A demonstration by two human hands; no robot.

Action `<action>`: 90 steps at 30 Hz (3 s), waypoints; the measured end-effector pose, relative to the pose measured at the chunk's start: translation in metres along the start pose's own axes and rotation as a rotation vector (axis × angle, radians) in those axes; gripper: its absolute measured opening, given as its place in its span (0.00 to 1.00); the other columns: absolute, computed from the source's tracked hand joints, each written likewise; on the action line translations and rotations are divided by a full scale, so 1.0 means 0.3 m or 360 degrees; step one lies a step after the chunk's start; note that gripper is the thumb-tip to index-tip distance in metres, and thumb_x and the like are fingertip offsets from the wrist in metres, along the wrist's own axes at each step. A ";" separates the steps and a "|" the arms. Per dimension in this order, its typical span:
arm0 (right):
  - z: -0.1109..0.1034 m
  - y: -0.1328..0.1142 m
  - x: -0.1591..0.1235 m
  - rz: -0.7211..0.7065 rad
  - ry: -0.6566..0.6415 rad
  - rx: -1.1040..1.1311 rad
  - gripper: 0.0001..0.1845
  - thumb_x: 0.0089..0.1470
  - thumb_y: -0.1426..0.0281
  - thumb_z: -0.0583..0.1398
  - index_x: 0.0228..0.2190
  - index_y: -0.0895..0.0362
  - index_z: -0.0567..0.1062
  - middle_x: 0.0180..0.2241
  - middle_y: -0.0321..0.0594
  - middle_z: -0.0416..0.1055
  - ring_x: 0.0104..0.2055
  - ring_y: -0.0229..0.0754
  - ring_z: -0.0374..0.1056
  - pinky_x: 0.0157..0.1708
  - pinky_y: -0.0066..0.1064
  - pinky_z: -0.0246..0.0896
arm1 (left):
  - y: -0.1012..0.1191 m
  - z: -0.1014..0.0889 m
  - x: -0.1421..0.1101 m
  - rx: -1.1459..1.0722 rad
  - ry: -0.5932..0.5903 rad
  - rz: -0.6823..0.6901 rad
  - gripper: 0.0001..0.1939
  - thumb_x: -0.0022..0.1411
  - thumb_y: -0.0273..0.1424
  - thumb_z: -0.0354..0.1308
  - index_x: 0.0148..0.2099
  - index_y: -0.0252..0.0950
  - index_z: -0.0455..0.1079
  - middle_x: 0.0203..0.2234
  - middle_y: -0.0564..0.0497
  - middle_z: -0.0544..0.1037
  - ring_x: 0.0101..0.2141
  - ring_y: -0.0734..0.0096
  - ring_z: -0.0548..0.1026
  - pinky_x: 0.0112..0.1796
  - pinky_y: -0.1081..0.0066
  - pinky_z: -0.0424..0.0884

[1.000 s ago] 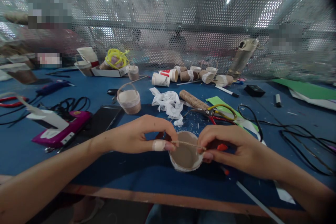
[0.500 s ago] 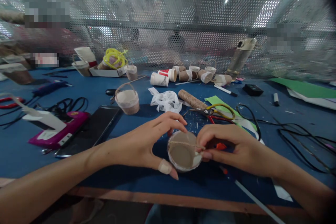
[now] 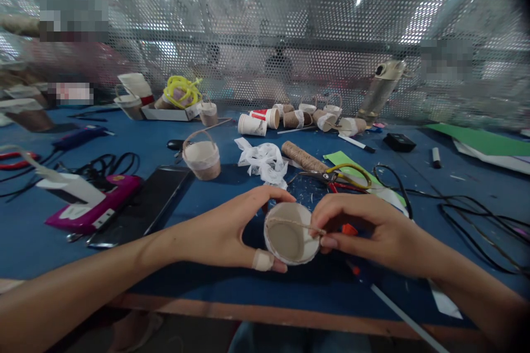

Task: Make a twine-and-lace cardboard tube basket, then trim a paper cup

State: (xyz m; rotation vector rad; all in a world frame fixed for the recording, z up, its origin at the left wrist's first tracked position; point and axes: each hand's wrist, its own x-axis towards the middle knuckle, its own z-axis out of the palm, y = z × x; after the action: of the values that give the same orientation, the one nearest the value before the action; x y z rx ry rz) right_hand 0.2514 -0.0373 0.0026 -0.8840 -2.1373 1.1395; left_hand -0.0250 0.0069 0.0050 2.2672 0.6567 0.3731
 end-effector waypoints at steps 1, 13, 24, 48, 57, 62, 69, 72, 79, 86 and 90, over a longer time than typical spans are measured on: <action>-0.002 0.001 0.000 -0.0007 0.0006 0.0001 0.06 0.62 0.68 0.64 0.42 0.54 0.76 0.41 0.36 0.75 0.40 0.35 0.73 0.42 0.23 0.66 | 0.005 -0.004 0.001 -0.0018 -0.0018 -0.0005 0.38 0.54 0.40 0.71 0.62 0.42 0.57 0.54 0.48 0.71 0.53 0.56 0.72 0.55 0.62 0.68; -0.007 0.005 0.010 -0.0139 0.0027 -0.0076 0.04 0.60 0.71 0.65 0.39 0.55 0.78 0.39 0.37 0.77 0.43 0.38 0.73 0.45 0.28 0.66 | -0.003 -0.023 -0.004 0.0011 -0.0025 0.0040 0.44 0.55 0.38 0.71 0.67 0.46 0.52 0.62 0.47 0.66 0.60 0.51 0.67 0.60 0.58 0.65; -0.009 0.007 0.015 -0.0203 0.0011 -0.0097 0.03 0.60 0.71 0.65 0.37 0.56 0.79 0.39 0.38 0.79 0.43 0.38 0.73 0.45 0.29 0.67 | -0.010 -0.019 -0.005 -0.0013 0.0019 0.0049 0.43 0.53 0.37 0.72 0.66 0.45 0.54 0.60 0.46 0.68 0.59 0.52 0.68 0.60 0.58 0.65; 0.011 -0.010 0.009 -0.0114 -0.0025 0.0161 0.08 0.65 0.70 0.60 0.33 0.57 0.78 0.31 0.38 0.77 0.36 0.37 0.71 0.39 0.27 0.64 | 0.007 -0.021 -0.002 -0.0024 0.0002 0.0161 0.39 0.54 0.38 0.72 0.63 0.44 0.58 0.56 0.47 0.71 0.55 0.54 0.71 0.57 0.61 0.67; 0.011 -0.011 0.012 -0.0144 -0.0007 0.0198 0.07 0.64 0.70 0.61 0.34 0.57 0.79 0.31 0.39 0.78 0.37 0.38 0.72 0.40 0.28 0.65 | 0.002 -0.012 -0.006 -0.0058 0.0062 0.0170 0.41 0.52 0.38 0.73 0.63 0.45 0.58 0.56 0.48 0.71 0.54 0.54 0.71 0.58 0.60 0.65; 0.011 -0.006 0.012 -0.0151 -0.0014 0.0220 0.07 0.64 0.71 0.60 0.36 0.57 0.79 0.31 0.38 0.77 0.37 0.37 0.72 0.41 0.27 0.65 | -0.002 -0.022 -0.002 -0.0011 -0.0003 0.0176 0.41 0.52 0.38 0.72 0.64 0.44 0.57 0.56 0.46 0.71 0.55 0.52 0.71 0.58 0.58 0.66; 0.005 -0.011 0.011 -0.0141 -0.0029 0.0194 0.07 0.64 0.68 0.61 0.37 0.58 0.78 0.33 0.39 0.77 0.38 0.38 0.72 0.41 0.28 0.65 | -0.006 -0.021 -0.002 -0.0020 0.0026 0.0207 0.41 0.53 0.37 0.73 0.64 0.44 0.57 0.56 0.46 0.71 0.55 0.53 0.71 0.58 0.59 0.66; 0.005 -0.013 0.008 -0.0107 -0.0033 0.0200 0.07 0.63 0.67 0.62 0.38 0.58 0.78 0.35 0.41 0.77 0.39 0.39 0.72 0.42 0.29 0.66 | -0.004 -0.024 -0.003 -0.0024 0.0016 0.0210 0.41 0.53 0.37 0.72 0.64 0.45 0.57 0.57 0.47 0.70 0.57 0.53 0.70 0.58 0.60 0.66; -0.017 -0.013 -0.003 -0.0127 0.0015 0.0219 0.10 0.61 0.65 0.64 0.42 0.57 0.79 0.38 0.42 0.76 0.37 0.38 0.73 0.38 0.28 0.69 | -0.006 -0.032 -0.001 0.0005 0.0024 0.0161 0.42 0.53 0.38 0.72 0.65 0.44 0.57 0.57 0.46 0.70 0.56 0.51 0.70 0.58 0.59 0.67; -0.007 -0.008 -0.007 -0.0259 -0.0068 0.0151 0.21 0.47 0.71 0.73 0.44 0.54 0.77 0.44 0.41 0.73 0.37 0.37 0.73 0.38 0.26 0.70 | -0.013 -0.028 0.000 -0.0051 0.0051 0.0157 0.39 0.54 0.39 0.71 0.64 0.44 0.58 0.57 0.47 0.70 0.56 0.53 0.70 0.58 0.60 0.66; 0.020 -0.013 0.000 -0.0353 -0.0032 -0.0126 0.16 0.50 0.71 0.72 0.41 0.54 0.78 0.42 0.39 0.74 0.42 0.37 0.73 0.41 0.24 0.68 | -0.018 -0.024 -0.001 -0.0041 0.0049 0.0148 0.40 0.55 0.39 0.71 0.64 0.45 0.57 0.59 0.47 0.69 0.58 0.52 0.69 0.59 0.59 0.66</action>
State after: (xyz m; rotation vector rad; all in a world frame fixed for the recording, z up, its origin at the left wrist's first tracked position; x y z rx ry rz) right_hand 0.2460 -0.0419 0.0029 -0.6514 -2.2452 0.9618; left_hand -0.0303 0.0139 0.0060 2.2765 0.5600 0.4597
